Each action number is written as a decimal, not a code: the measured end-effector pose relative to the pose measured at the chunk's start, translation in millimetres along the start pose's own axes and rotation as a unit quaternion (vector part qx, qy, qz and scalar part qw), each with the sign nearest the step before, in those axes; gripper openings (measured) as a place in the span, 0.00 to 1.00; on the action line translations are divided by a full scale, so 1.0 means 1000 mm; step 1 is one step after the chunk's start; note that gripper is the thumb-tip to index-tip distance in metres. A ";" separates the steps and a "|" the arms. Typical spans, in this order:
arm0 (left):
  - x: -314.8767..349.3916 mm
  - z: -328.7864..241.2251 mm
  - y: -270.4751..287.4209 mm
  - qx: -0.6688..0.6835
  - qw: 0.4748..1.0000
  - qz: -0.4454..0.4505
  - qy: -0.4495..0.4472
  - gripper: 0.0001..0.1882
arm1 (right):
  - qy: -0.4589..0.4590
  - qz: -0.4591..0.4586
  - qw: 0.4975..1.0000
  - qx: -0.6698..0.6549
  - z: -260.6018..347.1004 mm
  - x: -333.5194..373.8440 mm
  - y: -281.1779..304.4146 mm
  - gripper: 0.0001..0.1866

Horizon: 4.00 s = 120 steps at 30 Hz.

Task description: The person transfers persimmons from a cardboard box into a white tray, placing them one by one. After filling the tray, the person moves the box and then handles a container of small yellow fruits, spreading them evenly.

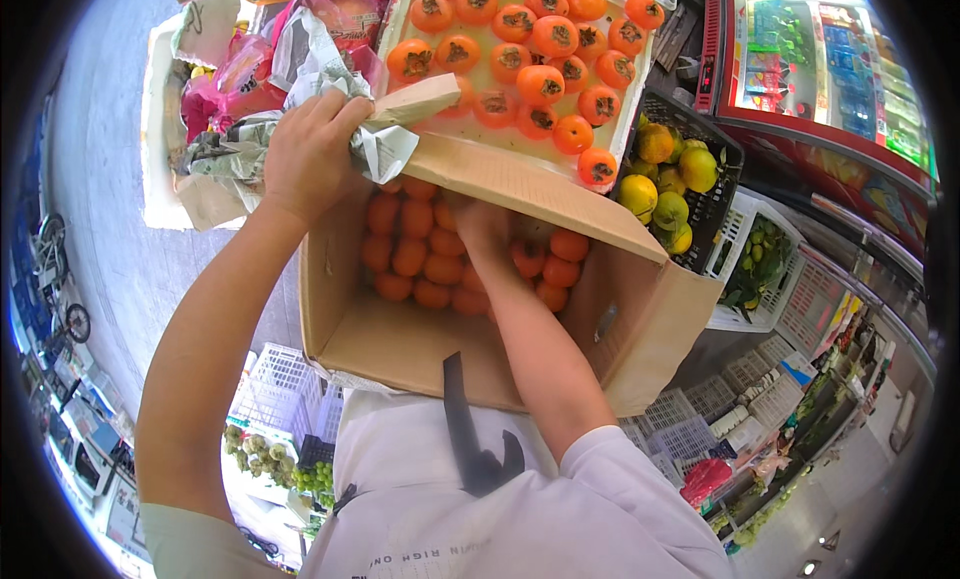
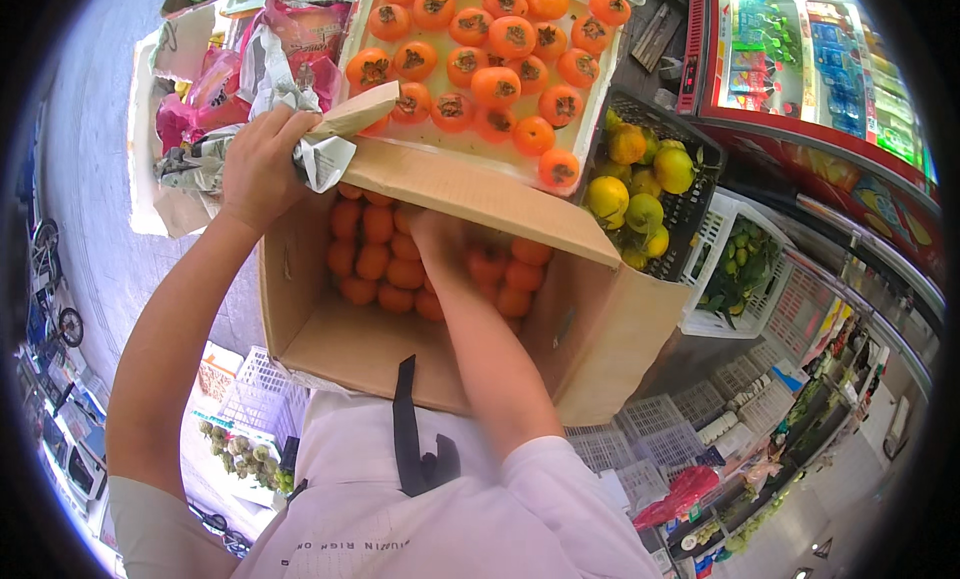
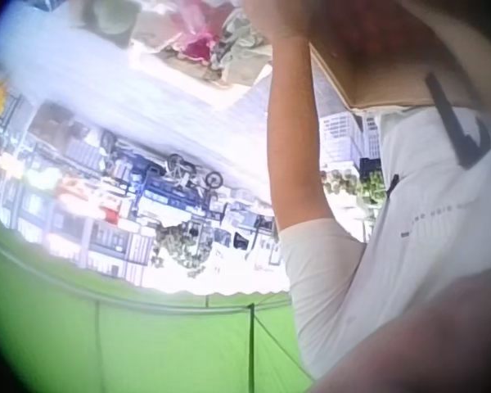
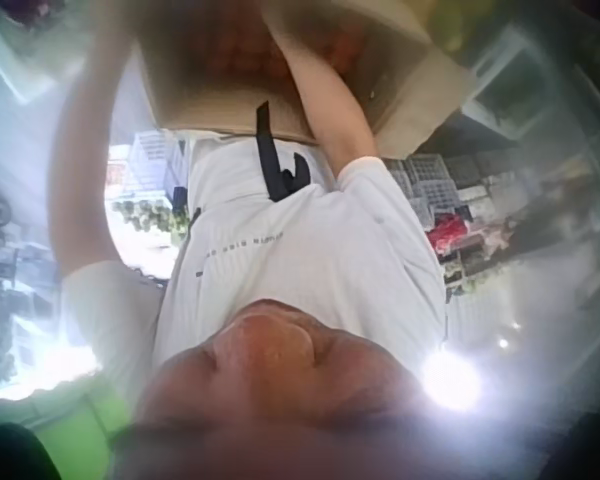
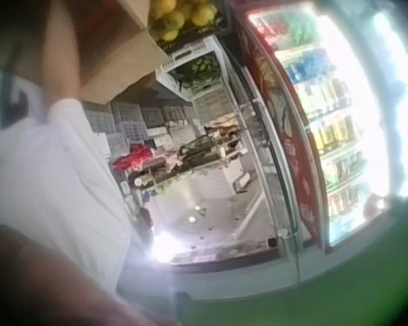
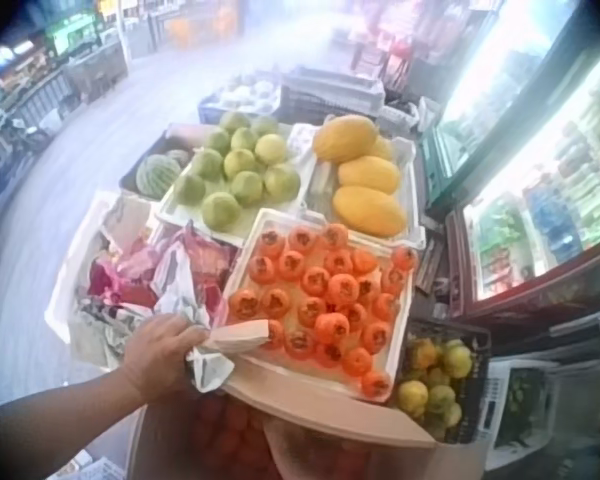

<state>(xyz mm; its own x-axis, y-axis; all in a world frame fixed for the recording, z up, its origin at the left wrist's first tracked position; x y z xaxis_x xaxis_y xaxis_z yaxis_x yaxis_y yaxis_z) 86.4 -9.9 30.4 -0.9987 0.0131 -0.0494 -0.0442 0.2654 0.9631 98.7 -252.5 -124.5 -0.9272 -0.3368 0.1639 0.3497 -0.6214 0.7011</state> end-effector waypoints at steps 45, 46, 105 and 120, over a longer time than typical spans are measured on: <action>0.007 0.011 -0.013 0.035 0.998 0.044 0.019 0.17 | 0.207 -0.084 0.951 -0.213 0.192 -0.056 0.190 0.06; 0.007 0.012 -0.009 0.028 0.998 0.049 0.022 0.16 | 0.279 -0.003 0.946 -0.162 0.197 -0.020 0.191 0.08; -0.003 0.020 -0.012 0.043 0.995 0.083 0.039 0.25 | -0.254 0.205 0.916 -0.233 -0.033 0.036 0.007 0.30; -0.002 0.001 -0.006 0.041 0.998 0.041 0.025 0.22 | 0.000 0.163 0.987 0.004 0.058 0.028 -0.068 0.13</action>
<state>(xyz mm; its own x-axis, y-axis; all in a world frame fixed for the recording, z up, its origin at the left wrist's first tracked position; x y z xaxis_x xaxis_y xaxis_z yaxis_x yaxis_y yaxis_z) 88.6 -10.9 24.7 -0.9990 -0.0093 0.0448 0.0388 0.3434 0.9384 40.8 -178.8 -127.6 -0.7653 -0.5186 0.3811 0.6284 -0.4740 0.6168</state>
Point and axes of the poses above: each hand's wrist, its own x-axis away from the middle knuckle, its own y-axis out of the back of the hand, z = x × y, the point moved 7 cm from there along -x, towards the middle knuckle, and after that the axes turned 5 degrees about z, right-handed, at the moved point
